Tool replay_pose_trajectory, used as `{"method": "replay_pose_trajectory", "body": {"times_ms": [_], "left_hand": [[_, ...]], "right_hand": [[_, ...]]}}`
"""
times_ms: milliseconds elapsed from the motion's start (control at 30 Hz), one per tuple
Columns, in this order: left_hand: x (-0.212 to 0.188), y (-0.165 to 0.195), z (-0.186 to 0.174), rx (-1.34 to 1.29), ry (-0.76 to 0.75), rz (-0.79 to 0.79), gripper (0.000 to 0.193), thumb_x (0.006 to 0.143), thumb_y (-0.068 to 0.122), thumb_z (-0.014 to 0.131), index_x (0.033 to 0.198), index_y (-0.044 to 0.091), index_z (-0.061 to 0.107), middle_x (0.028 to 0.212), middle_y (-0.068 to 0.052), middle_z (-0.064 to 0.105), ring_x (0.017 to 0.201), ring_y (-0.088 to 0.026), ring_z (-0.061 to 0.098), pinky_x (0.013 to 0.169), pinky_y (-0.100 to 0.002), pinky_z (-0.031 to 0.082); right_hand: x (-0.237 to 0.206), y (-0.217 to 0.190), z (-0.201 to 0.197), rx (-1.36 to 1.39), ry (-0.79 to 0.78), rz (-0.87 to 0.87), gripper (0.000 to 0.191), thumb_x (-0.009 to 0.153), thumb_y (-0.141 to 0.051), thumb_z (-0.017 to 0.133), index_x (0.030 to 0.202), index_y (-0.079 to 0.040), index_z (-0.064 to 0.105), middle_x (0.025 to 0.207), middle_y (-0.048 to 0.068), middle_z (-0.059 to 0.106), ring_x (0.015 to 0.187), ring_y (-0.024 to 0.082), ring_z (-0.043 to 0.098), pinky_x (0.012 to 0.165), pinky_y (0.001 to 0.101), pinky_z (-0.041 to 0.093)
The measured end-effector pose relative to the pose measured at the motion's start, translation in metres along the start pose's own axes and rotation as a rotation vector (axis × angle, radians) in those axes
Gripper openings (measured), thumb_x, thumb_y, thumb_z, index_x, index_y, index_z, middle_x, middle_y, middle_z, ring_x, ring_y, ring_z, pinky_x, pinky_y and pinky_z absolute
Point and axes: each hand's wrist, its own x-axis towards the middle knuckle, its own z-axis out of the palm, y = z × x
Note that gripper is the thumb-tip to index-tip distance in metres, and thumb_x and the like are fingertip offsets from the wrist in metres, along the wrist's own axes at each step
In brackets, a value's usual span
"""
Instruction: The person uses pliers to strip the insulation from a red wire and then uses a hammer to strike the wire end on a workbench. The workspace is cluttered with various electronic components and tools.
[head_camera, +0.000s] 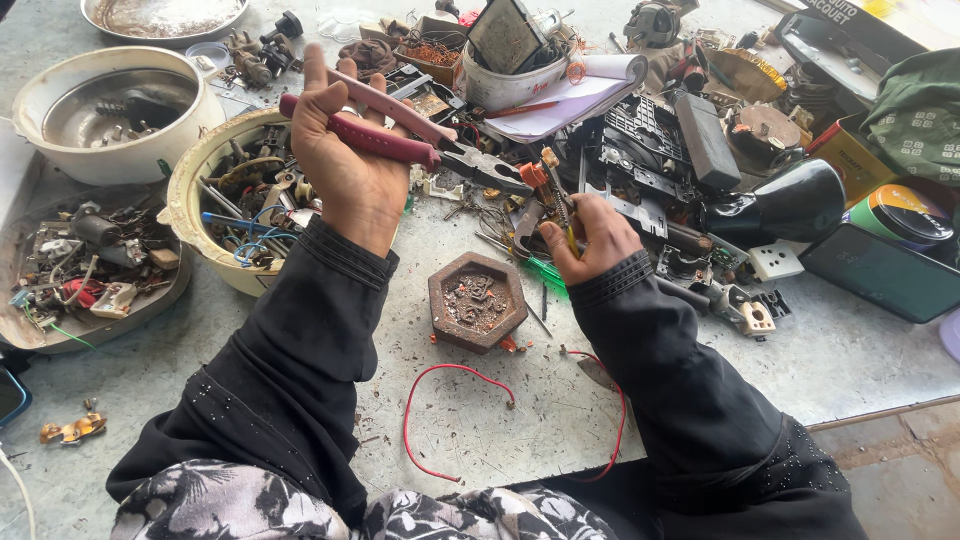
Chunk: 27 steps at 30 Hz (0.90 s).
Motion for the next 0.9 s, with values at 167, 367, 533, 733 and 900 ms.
{"method": "replay_pose_trajectory", "body": {"times_ms": [167, 367, 533, 733, 900], "left_hand": [[-0.001, 0.004, 0.008, -0.097, 0.032, -0.042, 0.080, 0.086, 0.013, 0.063, 0.156, 0.008, 0.026, 0.148, -0.018, 0.035, 0.148, -0.036, 0.038, 0.126, -0.063, 0.034], [-0.002, 0.009, 0.012, 0.008, 0.110, -0.004, 0.076, 0.079, 0.015, 0.061, 0.150, 0.010, 0.036, 0.149, -0.015, 0.043, 0.142, -0.034, 0.042, 0.120, -0.057, 0.035], [0.007, 0.004, 0.008, -0.017, -0.048, 0.040, 0.074, 0.089, 0.014, 0.061, 0.158, -0.003, 0.039, 0.160, -0.018, 0.039, 0.157, -0.030, 0.029, 0.134, -0.049, 0.025], [0.004, 0.007, 0.008, -0.014, -0.052, 0.005, 0.077, 0.084, 0.018, 0.059, 0.157, 0.005, 0.037, 0.163, -0.014, 0.033, 0.154, -0.030, 0.027, 0.127, -0.053, 0.024], [0.004, 0.010, 0.008, -0.023, -0.018, 0.042, 0.071, 0.087, 0.017, 0.059, 0.154, 0.003, 0.041, 0.155, -0.014, 0.040, 0.149, -0.031, 0.039, 0.127, -0.053, 0.032]], "right_hand": [[-0.002, 0.006, 0.008, 0.013, 0.081, -0.131, 0.036, 0.095, -0.031, 0.075, 0.107, -0.002, 0.059, 0.075, 0.006, 0.050, 0.065, 0.020, 0.052, 0.061, 0.0375, 0.045], [-0.004, 0.006, 0.010, 0.023, 0.048, -0.127, 0.037, 0.094, -0.032, 0.074, 0.107, -0.002, 0.058, 0.076, 0.006, 0.051, 0.066, 0.020, 0.053, 0.062, 0.0374, 0.046], [-0.005, 0.006, 0.009, 0.028, 0.014, -0.089, 0.039, 0.094, -0.036, 0.073, 0.108, -0.001, 0.060, 0.077, 0.007, 0.053, 0.067, 0.021, 0.055, 0.063, 0.0377, 0.047], [-0.004, 0.003, 0.010, 0.093, -0.037, -0.004, 0.042, 0.092, -0.041, 0.071, 0.107, -0.003, 0.062, 0.075, 0.008, 0.059, 0.068, 0.020, 0.060, 0.065, 0.0379, 0.050], [-0.007, -0.009, 0.005, 0.074, -0.078, 0.051, 0.042, 0.092, -0.040, 0.074, 0.097, -0.002, 0.058, 0.076, 0.013, 0.057, 0.067, 0.028, 0.057, 0.062, 0.0423, 0.047]]}}
